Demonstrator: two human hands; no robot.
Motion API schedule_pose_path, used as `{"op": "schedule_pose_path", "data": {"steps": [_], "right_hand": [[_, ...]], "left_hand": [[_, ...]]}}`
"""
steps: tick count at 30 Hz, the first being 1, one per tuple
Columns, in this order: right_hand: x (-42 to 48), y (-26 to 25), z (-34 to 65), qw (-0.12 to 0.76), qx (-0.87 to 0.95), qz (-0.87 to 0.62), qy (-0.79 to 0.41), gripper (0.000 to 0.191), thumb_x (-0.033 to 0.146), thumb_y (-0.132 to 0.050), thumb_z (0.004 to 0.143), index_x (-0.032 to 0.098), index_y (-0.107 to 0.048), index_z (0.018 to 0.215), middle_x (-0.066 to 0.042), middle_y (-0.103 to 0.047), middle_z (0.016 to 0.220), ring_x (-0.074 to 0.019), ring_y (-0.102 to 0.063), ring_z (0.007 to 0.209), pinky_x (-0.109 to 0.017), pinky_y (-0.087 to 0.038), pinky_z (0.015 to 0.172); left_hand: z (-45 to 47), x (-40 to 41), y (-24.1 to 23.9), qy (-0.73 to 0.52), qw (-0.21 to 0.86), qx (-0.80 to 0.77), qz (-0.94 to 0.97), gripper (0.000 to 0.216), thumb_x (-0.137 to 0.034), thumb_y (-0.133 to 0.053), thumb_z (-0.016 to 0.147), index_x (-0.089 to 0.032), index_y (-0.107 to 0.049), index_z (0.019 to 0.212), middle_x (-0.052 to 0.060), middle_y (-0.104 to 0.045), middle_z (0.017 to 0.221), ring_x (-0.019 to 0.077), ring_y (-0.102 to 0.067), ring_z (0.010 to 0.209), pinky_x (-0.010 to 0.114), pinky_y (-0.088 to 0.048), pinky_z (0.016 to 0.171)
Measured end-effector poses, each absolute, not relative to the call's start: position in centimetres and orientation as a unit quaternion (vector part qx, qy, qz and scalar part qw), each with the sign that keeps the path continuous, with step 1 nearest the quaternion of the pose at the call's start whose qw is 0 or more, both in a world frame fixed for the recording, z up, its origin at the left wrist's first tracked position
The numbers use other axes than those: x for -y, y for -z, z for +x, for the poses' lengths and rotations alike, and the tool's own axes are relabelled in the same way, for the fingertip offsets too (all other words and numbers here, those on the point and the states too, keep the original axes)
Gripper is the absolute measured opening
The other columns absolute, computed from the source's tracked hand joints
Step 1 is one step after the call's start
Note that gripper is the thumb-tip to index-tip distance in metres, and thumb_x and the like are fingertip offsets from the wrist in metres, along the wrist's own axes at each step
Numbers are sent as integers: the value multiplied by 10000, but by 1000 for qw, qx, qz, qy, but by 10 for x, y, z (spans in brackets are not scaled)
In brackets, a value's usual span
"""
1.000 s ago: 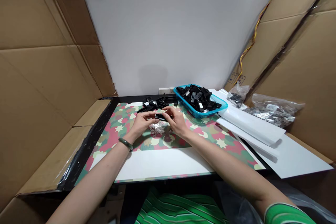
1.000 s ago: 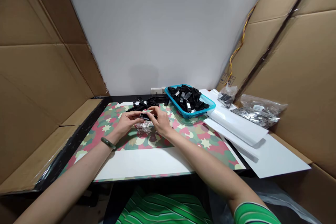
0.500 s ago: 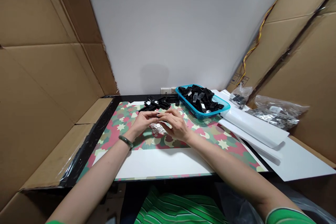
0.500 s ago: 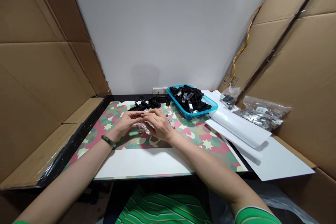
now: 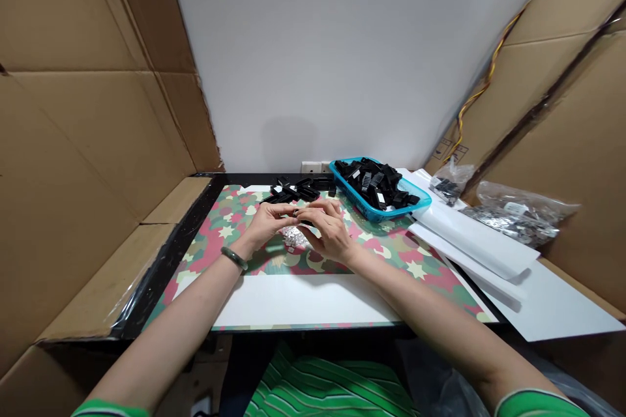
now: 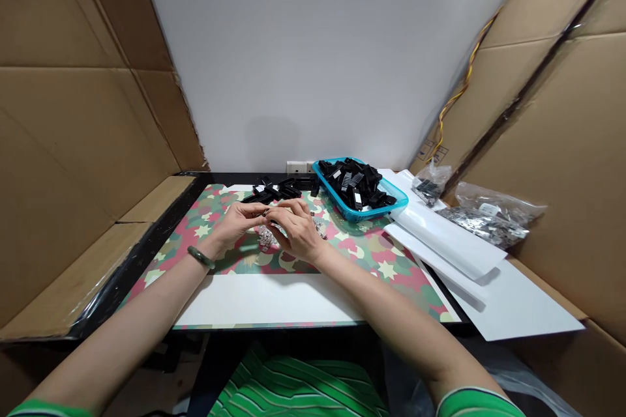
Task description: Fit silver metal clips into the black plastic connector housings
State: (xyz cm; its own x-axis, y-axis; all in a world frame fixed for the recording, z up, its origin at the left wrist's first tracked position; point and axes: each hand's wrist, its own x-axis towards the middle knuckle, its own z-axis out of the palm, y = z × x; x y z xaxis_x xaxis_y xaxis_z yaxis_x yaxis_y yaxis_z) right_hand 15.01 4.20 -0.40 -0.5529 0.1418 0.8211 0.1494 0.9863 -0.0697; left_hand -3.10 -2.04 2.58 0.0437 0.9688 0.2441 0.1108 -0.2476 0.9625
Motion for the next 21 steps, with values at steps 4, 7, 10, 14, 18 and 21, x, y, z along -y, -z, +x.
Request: {"op": "schedule_pose_path", "data": {"steps": [4,7,10,14,18,21], "right_hand": [[-41,2,149,469,878,-89,20,160,221,-531,960,227,-622,1091,-49,-742,1023,-249,-603,1010,-421,-427,902],[-42,2,148,462,880,-106,24,150,220,-518,966,239,-637,1055,-37,-748,998,-252,-606,1005,-428,-402,907],[-43,3,148,464,880,-100,20,174,194,-513,958,246,-636,1069,-31,-748,995,-249,-602,1025,-430,-376,932],[-45,4,150,465,881,-84,21,205,161,-519,945,246,-625,1098,-24,-748,996,-244,-592,1047,-427,-352,952],[-48,4,153,441,893,-86,17,256,179,-537,940,264,-620,1166,-24,-743,983,-247,-582,1074,-437,-355,959],[-49,2,153,428,901,-75,12,319,218,-546,942,258,-593,1256,-49,-730,1027,-250,-582,1037,-442,-408,919]], "left_hand": [[-34,19,-23,-541,399,-456,583,279,-358,-803,719,-180,-799,934,115,-764,1012,263,-667,966,362,-510,847],[-34,20,-22,-535,405,-456,585,282,-364,-804,719,-180,-799,933,111,-761,1003,258,-661,953,361,-511,833],[-34,20,-21,-533,411,-455,583,286,-366,-801,723,-183,-797,942,108,-758,1004,256,-661,949,359,-510,830],[-34,19,-21,-531,414,-457,582,293,-373,-811,704,-180,-800,925,112,-764,991,262,-668,944,360,-510,830],[-35,19,-22,-513,432,-461,582,295,-373,-802,713,-182,-797,938,116,-766,1008,265,-677,936,352,-519,800],[-36,20,-22,-500,439,-475,577,284,-343,-805,709,-175,-796,938,115,-768,997,250,-680,906,333,-518,773]]}}
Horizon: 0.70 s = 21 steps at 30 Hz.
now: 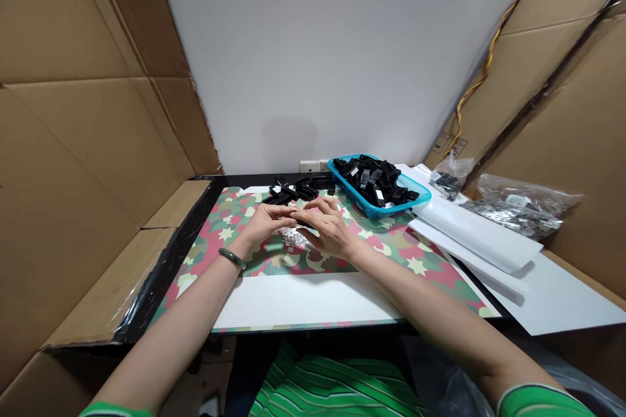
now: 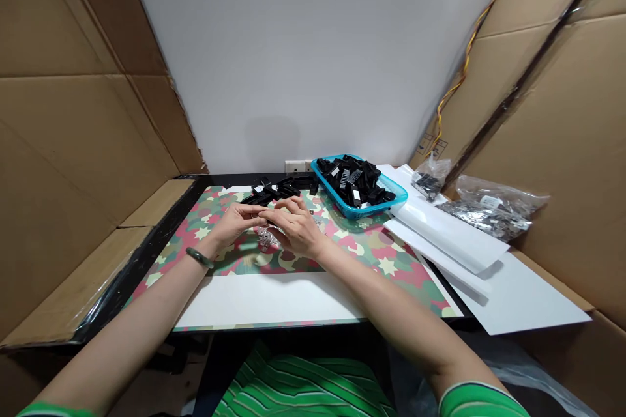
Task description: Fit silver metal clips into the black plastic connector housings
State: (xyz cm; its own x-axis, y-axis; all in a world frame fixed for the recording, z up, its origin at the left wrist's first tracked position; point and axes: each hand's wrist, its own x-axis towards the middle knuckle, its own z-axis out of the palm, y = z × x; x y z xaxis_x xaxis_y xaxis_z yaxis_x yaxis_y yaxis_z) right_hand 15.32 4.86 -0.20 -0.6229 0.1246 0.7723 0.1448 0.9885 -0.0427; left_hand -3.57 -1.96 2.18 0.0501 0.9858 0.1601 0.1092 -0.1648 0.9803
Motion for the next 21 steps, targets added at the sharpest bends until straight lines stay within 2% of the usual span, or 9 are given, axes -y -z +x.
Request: {"op": "schedule_pose_path", "data": {"steps": [2,5,8,12,17,21], "right_hand": [[-48,1,152,433,898,-72,-21,342,219,-539,948,245,-579,1287,-70,-716,1076,-247,-579,1000,-431,-459,872],[-46,2,147,485,858,-104,-132,333,223,-567,940,237,-591,1272,-92,-702,1075,-237,-589,983,-404,-521,823],[-44,4,143,515,790,-164,-290,315,281,-647,901,230,-624,1211,-102,-690,1107,-229,-634,1028,-399,-539,877],[-43,5,139,500,714,-203,-446,308,370,-728,825,207,-677,1082,-100,-703,1106,-226,-661,1046,-378,-543,898],[-41,6,138,489,681,-220,-498,289,365,-740,801,206,-692,1038,-83,-714,1075,-218,-661,1026,-354,-542,879],[-41,7,138,480,674,-228,-513,285,351,-736,792,196,-689,1027,-86,-714,1055,-222,-665,1000,-326,-557,790]], "left_hand": [[-35,20,-22,-509,434,-486,563,287,-338,-811,698,-167,-796,927,117,-770,972,244,-680,875,331,-519,754],[-34,19,-21,-528,424,-494,546,358,-334,-827,675,-165,-786,989,124,-766,1002,246,-678,870,336,-522,743],[-31,15,-16,-552,399,-494,540,430,-341,-852,646,-177,-773,1036,117,-762,1025,250,-679,873,342,-525,744],[-30,11,-8,-581,328,-507,546,356,-408,-813,691,-181,-780,963,101,-760,956,217,-674,753,345,-525,702],[-33,12,-9,-551,215,-501,632,259,-439,-700,803,-211,-790,886,81,-738,829,215,-650,747,332,-493,724],[-32,14,-12,-523,170,-505,666,350,-472,-602,868,-211,-751,689,76,-715,757,219,-632,735,329,-467,723]]}}
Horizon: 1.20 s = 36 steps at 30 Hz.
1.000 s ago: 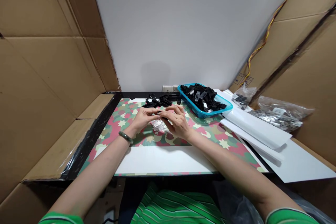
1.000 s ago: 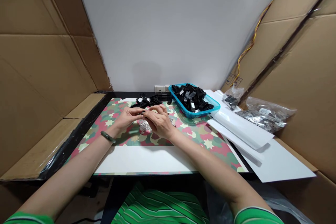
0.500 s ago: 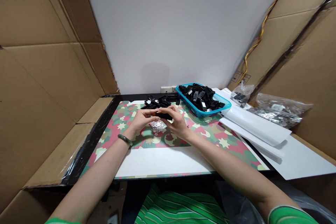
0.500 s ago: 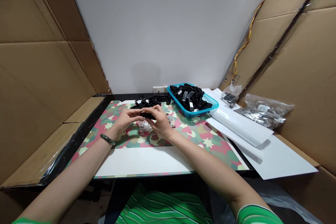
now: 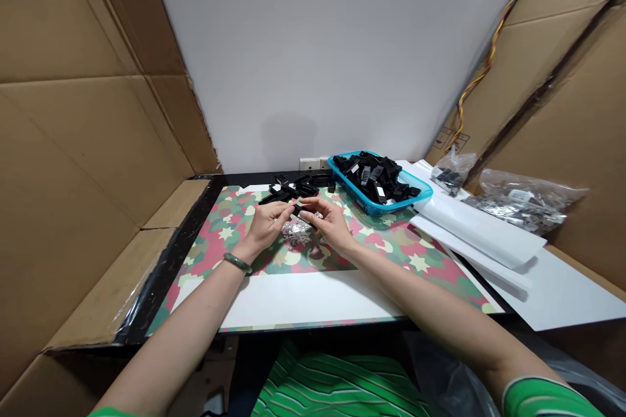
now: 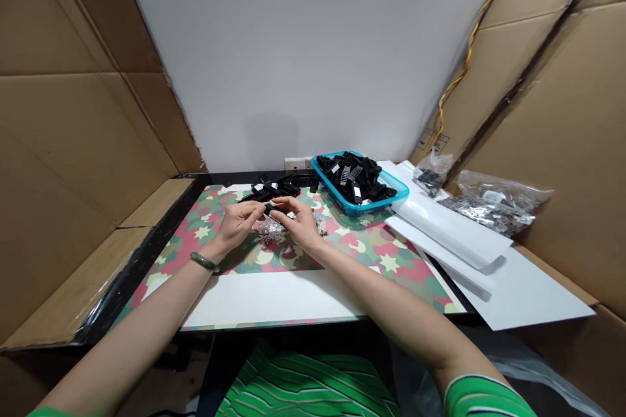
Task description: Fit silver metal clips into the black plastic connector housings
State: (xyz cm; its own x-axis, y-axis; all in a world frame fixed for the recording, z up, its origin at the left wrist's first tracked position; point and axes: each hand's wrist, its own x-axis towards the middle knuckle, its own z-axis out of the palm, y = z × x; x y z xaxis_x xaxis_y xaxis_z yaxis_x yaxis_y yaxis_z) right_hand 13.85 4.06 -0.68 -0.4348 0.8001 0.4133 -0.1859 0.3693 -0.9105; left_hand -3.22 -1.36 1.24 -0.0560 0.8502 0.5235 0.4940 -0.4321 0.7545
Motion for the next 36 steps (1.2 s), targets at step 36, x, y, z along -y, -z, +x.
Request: {"op": "schedule_pose_path", "data": {"steps": [36], "right_hand": [[-62,4,141,396,458,-227,-763,396,293,-905,566,141,-715,878,-40,-664,746,-134,-618,594,-243,-540,444]], "left_hand": [[-32,1,-3,-651,413,-520,368,387,-498,-791,643,-128,-689,695,49,-660,672,135,-583,536,268,-478,525]]}}
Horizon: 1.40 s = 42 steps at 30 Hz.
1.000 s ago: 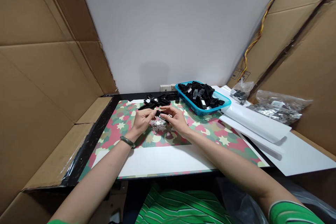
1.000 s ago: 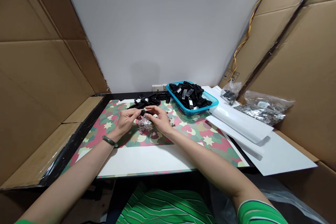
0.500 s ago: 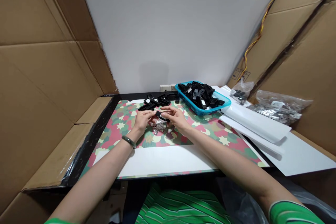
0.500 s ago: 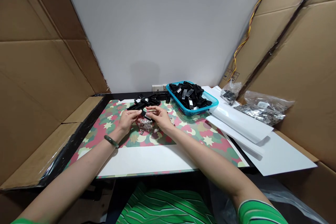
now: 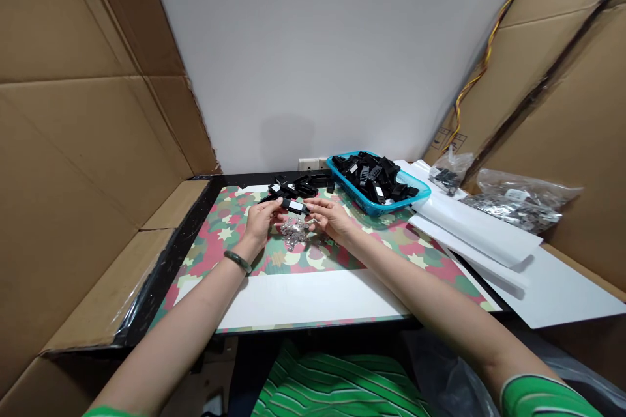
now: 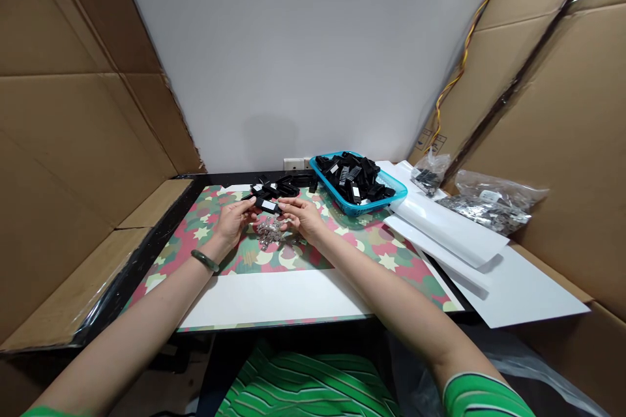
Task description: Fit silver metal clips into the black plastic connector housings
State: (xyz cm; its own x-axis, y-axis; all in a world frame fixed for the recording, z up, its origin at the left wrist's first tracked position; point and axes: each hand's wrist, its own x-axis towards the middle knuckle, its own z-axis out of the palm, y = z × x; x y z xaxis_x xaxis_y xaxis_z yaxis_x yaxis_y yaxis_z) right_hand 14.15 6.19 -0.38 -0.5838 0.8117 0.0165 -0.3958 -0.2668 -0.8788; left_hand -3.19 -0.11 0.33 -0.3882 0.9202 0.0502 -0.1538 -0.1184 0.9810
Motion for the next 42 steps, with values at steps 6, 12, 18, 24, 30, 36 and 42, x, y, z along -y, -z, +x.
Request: {"op": "schedule_pose_path", "data": {"steps": [6,12,18,24,30,36,42], "right_hand": [[-62,8,140,408,495,-257,-723,432,374,-913,528,152,-721,845,-28,-667,776,-141,-620,582,-293,-576,480],[-61,11,143,382,598,-253,-658,350,440,-798,713,193,-717,947,-47,-690,881,-174,-657,683,-299,-557,562],[-59,11,147,281,887,-217,-296,53,219,-733,821,176,-743,851,-53,-676,834,-183,-598,797,-300,-462,723],[-49,14,140,181,950,-180,-182,128,277,-780,806,187,-760,895,-67,-648,873,-210,-547,861,-309,-422,760],[-53,23,139,211,956,-138,-152,63,201,-706,865,201,-769,867,-67,-668,873,-207,-549,837,-339,-427,791],[-51,25,139,219,967,-103,-79,139,164,-634,908,192,-760,857,-72,-655,858,-199,-536,818,-333,-420,772],[-43,22,135,203,971,-123,-1,225,106,-504,948,164,-687,831,-76,-640,861,-191,-499,790,-327,-376,769]], "left_hand": [[-32,6,-6,-566,82,-485,662,401,-376,-760,777,-239,-709,1151,93,-681,1166,252,-598,1114,405,-479,969],[-35,8,-2,-489,55,-461,738,186,-267,-719,831,-205,-755,1002,85,-722,932,213,-668,862,340,-534,768],[-48,1,0,-507,-2,-542,670,258,-238,-690,845,-190,-718,1097,90,-716,977,223,-661,895,356,-529,794],[-48,-1,3,-489,-12,-550,677,232,-238,-667,855,-197,-722,1077,76,-702,954,215,-650,874,349,-522,786],[-45,1,4,-479,3,-543,690,220,-270,-654,858,-200,-735,1050,88,-709,955,232,-650,898,349,-509,788],[-46,1,5,-484,13,-545,684,210,-268,-666,839,-210,-744,1026,89,-717,957,242,-652,906,357,-508,796],[-47,0,6,-490,22,-544,681,214,-282,-672,835,-208,-750,1020,93,-730,964,243,-660,902,360,-511,803]]}}
